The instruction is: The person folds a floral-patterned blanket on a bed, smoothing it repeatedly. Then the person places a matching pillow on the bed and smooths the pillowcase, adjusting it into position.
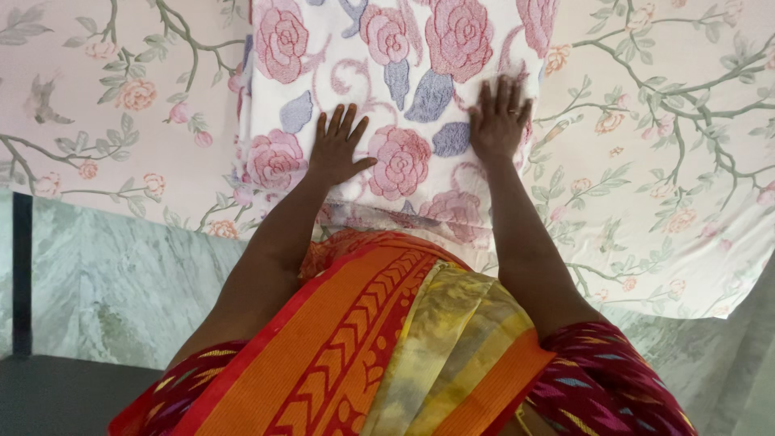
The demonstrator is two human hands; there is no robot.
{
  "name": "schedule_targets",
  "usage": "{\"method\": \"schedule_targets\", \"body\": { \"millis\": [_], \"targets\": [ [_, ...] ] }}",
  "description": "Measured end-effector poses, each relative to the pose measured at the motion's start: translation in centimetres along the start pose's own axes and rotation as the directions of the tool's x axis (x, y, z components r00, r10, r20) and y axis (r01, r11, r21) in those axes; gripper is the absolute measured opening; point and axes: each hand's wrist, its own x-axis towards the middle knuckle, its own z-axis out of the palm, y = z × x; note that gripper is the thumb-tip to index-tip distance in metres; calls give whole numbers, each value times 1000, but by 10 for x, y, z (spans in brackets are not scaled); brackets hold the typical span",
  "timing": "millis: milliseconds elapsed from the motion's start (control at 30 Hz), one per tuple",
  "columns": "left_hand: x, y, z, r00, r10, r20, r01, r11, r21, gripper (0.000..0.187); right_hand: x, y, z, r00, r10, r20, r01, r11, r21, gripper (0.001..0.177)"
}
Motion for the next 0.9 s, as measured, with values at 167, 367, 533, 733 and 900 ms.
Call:
{"method": "schedule_targets", "body": {
  "millis": [167,367,533,733,900],
  "targets": [
    [1,0,-2,1000,5,12,-5,1000,11,99,21,7,-3,973,216,-78,-207,972,107,72],
    [3,1,-5,999,-7,37,7,1000,3,98,55,-79,-11,995,-91,40,91,996,5,78],
    [1,1,-8,999,-1,39,2,1000,-12,98,64,-105,9,951,-305,-47,304,952,-23,74],
    [2,2,-10,997,-19,74,19,1000,10,99,102,-17,4,992,-120,-41,118,991,-56,74],
    [3,-1,-6,999,4,43,-3,1000,-19,99,97,39,-12,995,96,-23,-94,994,64,73]
  ]
}}
